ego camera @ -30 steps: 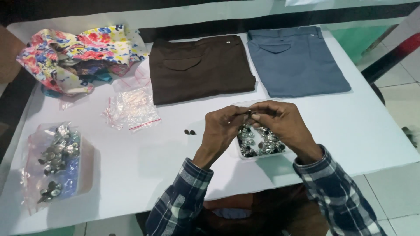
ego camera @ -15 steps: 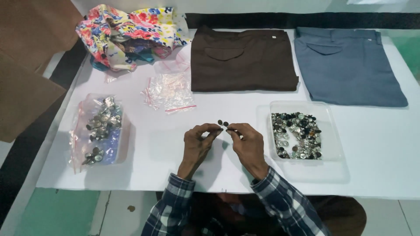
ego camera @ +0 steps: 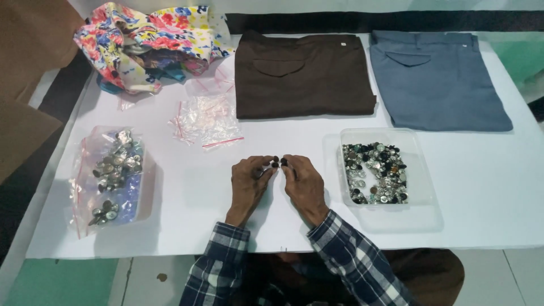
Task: Sorting small black buttons on a work table and placing them into a plastic container and small bags.
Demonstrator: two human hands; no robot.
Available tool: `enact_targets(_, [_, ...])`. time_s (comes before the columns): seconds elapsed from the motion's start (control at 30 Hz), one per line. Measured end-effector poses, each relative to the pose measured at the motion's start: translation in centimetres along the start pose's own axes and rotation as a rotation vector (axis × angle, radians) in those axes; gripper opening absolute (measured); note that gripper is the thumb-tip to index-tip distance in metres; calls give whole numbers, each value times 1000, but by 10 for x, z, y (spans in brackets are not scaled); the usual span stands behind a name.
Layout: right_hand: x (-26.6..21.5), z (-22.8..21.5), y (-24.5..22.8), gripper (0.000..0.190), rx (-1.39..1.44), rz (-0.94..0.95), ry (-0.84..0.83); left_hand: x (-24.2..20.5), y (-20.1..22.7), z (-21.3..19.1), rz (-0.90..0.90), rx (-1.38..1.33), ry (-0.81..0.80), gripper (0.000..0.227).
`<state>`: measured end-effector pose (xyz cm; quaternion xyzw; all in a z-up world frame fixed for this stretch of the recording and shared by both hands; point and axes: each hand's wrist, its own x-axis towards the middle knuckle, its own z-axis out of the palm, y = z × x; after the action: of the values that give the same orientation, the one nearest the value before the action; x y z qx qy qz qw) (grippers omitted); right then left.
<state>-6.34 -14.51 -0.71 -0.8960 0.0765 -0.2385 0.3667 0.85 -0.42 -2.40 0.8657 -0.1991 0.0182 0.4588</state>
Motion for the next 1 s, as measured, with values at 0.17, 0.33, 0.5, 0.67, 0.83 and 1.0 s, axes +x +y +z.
enact_targets(0.17, [-26, -55, -40, 28, -52, -186, 104, -7, 41, -18, 74, -180, 90, 30])
enact_targets(0.33, [-19, -155, 2, 20, -158, -308, 160, -5, 98, -6, 300, -320, 127, 16])
enact_targets(0.5, [41, -234, 9, 41, -685, 290, -961, 6, 157, 36, 664, -73, -252, 14])
enact_targets(0.67, [40, -199, 83, 33, -703, 233, -1148, 27, 153, 96, 626, 175, -503, 26])
enact_targets(0.83, [62, -224, 3, 30, -644, 82, -1081, 41, 140, 123, 679, 368, -487, 34])
enact_targets(1.0, [49, -216, 63, 25, -851, 241, -984, 49, 145, 120, 580, 366, -540, 40])
